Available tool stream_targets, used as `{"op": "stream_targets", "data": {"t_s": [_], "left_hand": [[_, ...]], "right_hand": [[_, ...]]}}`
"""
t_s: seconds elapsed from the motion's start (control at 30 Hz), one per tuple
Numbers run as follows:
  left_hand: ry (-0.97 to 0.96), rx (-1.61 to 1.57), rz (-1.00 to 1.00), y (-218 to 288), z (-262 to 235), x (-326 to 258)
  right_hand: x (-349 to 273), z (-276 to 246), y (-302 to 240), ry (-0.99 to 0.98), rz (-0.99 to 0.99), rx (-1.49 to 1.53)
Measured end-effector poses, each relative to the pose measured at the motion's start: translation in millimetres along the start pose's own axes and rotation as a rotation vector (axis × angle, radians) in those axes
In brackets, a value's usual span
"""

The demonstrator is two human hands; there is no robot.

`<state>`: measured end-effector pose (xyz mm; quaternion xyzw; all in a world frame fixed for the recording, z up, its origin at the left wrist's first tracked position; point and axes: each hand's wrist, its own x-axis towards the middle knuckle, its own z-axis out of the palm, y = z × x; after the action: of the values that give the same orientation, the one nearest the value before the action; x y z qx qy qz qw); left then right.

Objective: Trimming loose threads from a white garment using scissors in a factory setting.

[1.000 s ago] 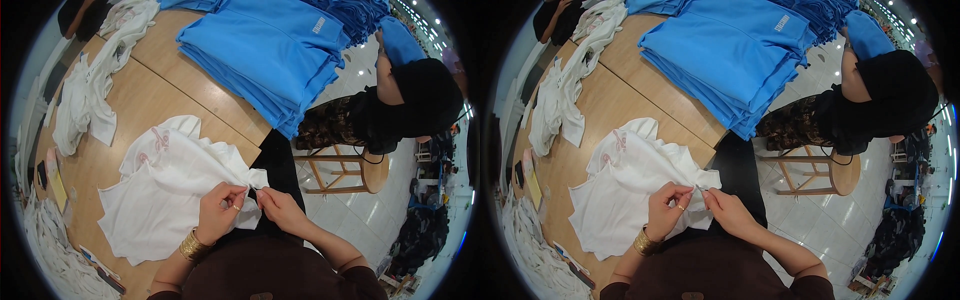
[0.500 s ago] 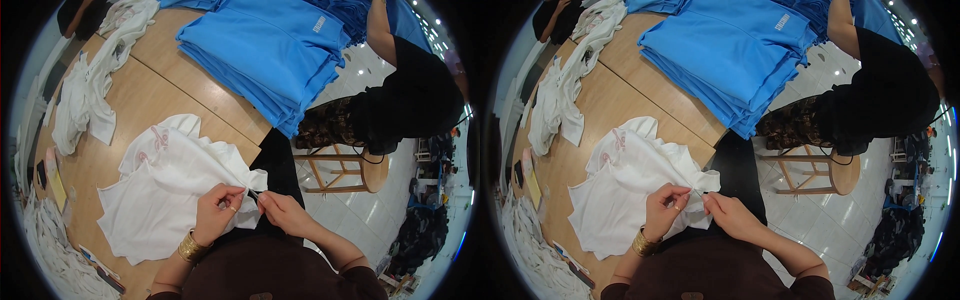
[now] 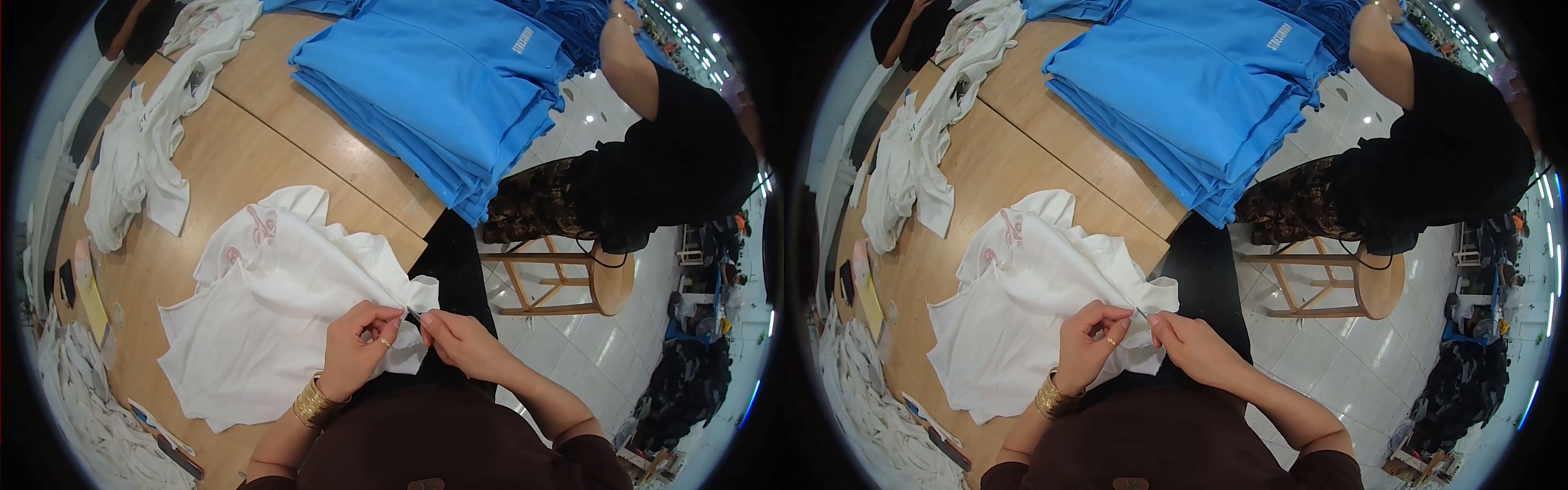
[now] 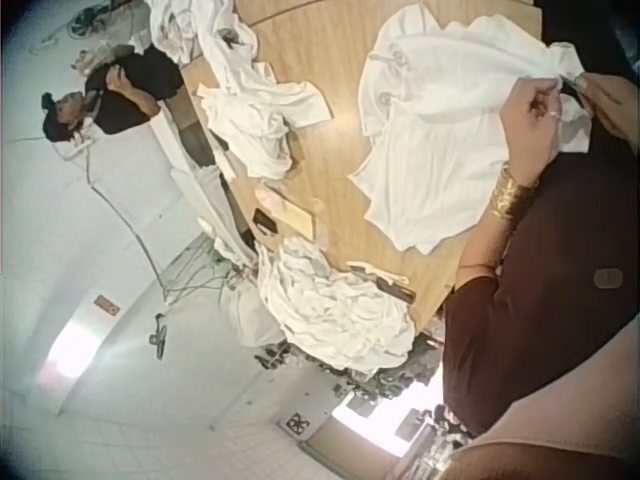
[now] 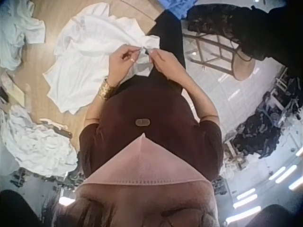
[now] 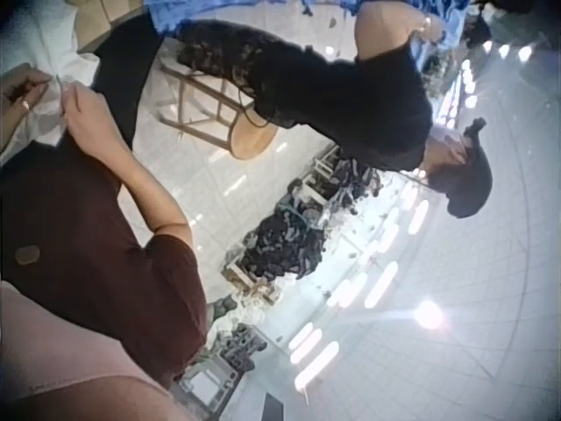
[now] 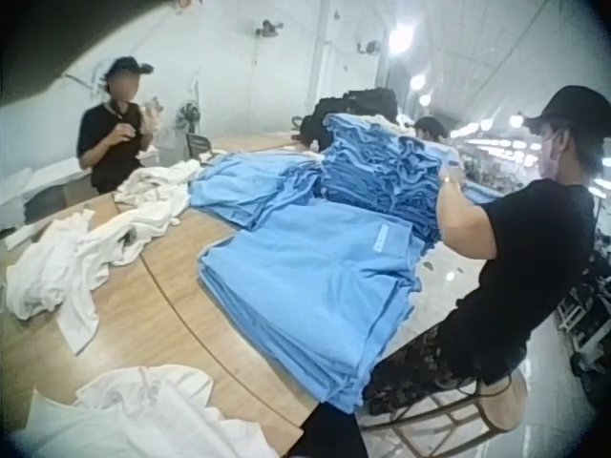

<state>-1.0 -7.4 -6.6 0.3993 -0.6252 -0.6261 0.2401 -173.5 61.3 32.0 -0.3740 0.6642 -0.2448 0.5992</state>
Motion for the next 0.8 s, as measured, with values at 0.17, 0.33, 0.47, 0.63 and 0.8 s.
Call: {"op": "stream_targets", "data": {"t_s": [0.17, 0.33, 0.47, 0.63, 0.8], "left_hand": [[-0.045, -0.087, -0.039, -5, -1, 0], [-0.053, -0.11, -0.128, 2, -3, -1], [-0.051, -0.099, -0.107, -1, -3, -1], [-0.045, -0.095, -0.08, 0, -1, -1], [-0.052, -0.076, -0.076, 0, -2, -2]], "right_hand": [[9, 3, 11, 0.04, -0.084, -0.021], [1, -2, 3, 0.035, -0.045, 0.044], [-7, -2, -2, -0.024, 0.001, 0.036], [-8, -2, 1, -0.026, 0.007, 0.012], [-6, -1, 1, -0.014, 0.005, -0.001]]}}
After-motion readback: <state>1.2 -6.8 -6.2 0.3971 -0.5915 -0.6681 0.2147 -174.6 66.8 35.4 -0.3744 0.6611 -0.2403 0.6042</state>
